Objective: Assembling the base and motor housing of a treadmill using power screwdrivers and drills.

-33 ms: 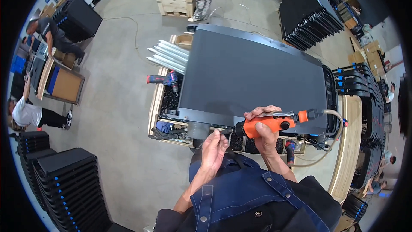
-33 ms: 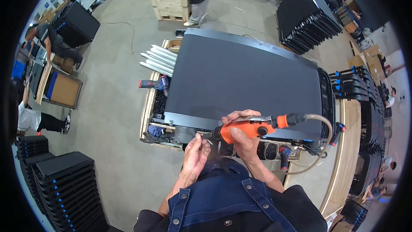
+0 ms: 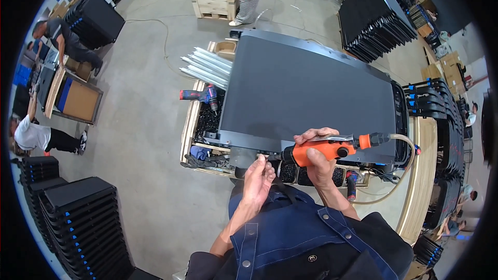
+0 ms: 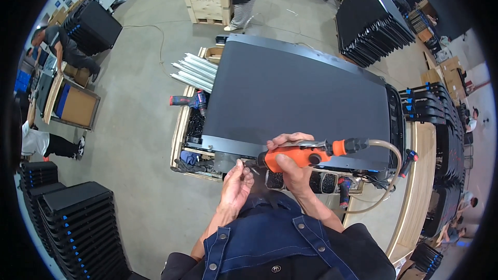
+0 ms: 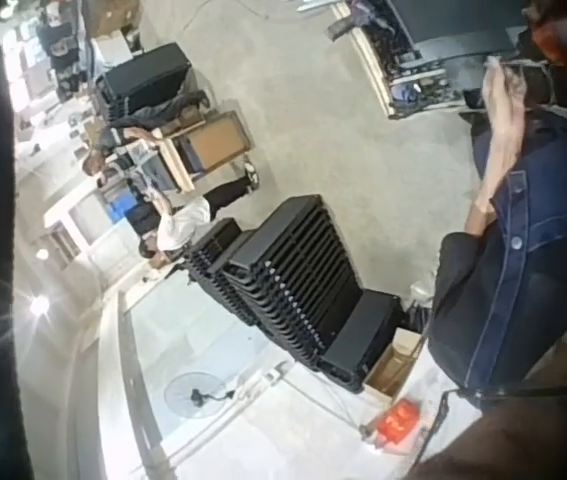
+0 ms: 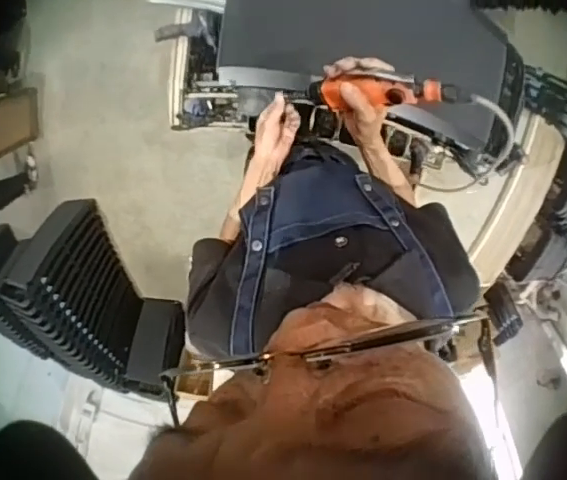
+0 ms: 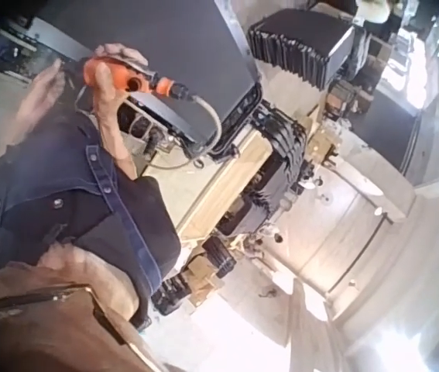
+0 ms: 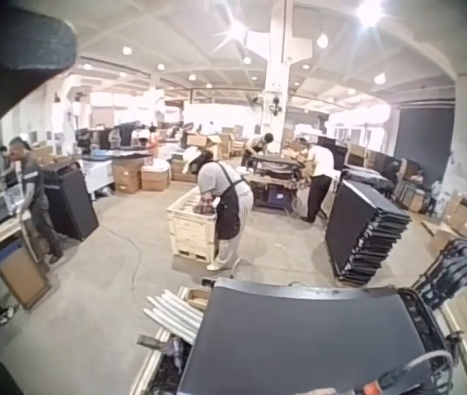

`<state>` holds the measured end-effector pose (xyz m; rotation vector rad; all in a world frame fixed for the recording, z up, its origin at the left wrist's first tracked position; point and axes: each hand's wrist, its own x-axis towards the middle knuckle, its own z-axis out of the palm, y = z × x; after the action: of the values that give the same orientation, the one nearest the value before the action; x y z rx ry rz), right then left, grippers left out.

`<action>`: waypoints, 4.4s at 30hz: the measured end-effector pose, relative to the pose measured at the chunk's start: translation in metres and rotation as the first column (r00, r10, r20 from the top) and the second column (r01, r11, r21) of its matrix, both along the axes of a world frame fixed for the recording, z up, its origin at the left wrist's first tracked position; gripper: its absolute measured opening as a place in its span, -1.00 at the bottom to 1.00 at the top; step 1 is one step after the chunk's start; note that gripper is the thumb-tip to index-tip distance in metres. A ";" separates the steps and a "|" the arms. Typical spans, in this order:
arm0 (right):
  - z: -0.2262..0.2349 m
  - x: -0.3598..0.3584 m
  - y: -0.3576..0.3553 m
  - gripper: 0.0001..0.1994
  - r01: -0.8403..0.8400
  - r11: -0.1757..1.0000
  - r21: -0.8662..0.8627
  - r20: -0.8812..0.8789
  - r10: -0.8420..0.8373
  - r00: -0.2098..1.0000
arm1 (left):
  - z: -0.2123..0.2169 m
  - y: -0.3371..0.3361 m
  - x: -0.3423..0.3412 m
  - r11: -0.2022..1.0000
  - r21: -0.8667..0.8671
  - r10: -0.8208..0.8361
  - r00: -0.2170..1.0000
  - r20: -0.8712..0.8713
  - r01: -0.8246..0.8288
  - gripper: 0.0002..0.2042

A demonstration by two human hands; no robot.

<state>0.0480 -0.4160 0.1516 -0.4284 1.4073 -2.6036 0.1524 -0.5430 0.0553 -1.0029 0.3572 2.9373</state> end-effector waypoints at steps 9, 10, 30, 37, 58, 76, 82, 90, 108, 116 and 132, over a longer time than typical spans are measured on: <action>-0.013 -0.005 -0.129 -0.50 -0.112 0.966 0.233 -0.264 0.174 0.949 | -0.028 -0.098 -0.016 0.909 0.416 0.104 0.984 -0.143 -0.036 -0.69; -0.017 -0.007 -0.137 -0.51 -0.088 0.906 0.413 -0.320 0.235 0.918 | -0.031 -0.104 -0.017 0.898 0.437 0.094 0.992 -0.088 -0.046 -0.68; -0.034 -0.004 -0.182 -0.50 -0.164 0.780 0.604 -0.407 0.480 0.777 | -0.054 -0.092 0.048 0.922 0.237 -0.296 0.952 -0.074 0.305 -0.61; -0.007 0.007 -0.091 -0.37 -0.004 0.897 0.442 -0.314 0.159 0.936 | -0.059 -0.062 0.047 0.891 0.031 -0.454 0.890 0.051 0.453 -0.63; -0.159 0.120 0.575 -0.68 0.650 0.086 0.755 -0.062 -0.977 0.202 | -0.256 0.284 -0.064 0.400 -0.335 -0.614 0.521 0.593 0.853 -0.60; -0.339 -0.009 0.762 -0.59 0.209 0.166 0.964 -0.038 -0.689 0.724 | -0.236 0.294 0.076 0.418 -0.246 -0.595 0.468 0.653 0.874 -0.56; -0.345 0.019 0.742 -0.53 0.233 0.087 0.968 -0.070 -0.803 0.592 | -0.235 0.385 0.060 0.411 -0.270 -0.657 0.488 0.575 0.871 -0.62; -0.179 0.122 0.794 -0.42 -0.468 0.798 0.379 0.674 0.109 0.731 | -0.108 0.617 -0.036 -0.162 -0.607 -0.937 0.071 0.342 0.778 -0.56; -0.465 -0.181 1.220 -0.61 0.450 0.879 0.158 0.895 -0.320 0.311 | -0.113 1.146 -0.516 -0.483 -0.662 -0.860 0.166 0.483 -0.574 -0.74; -0.676 -0.322 1.248 -0.44 0.236 0.541 0.807 0.553 -0.833 0.017 | -0.114 1.166 -0.525 -0.546 -0.591 -0.790 0.130 0.599 -0.594 -0.80; -0.449 -0.261 1.299 -0.83 0.575 0.733 0.363 0.858 -0.504 0.101 | -0.116 1.157 -0.525 -0.453 -0.693 -0.891 0.253 0.378 -0.560 -0.90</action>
<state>-0.2133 0.8830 -0.2975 1.7318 1.0368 -2.4080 -0.3723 0.6136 -0.0611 1.2558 2.6217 0.8014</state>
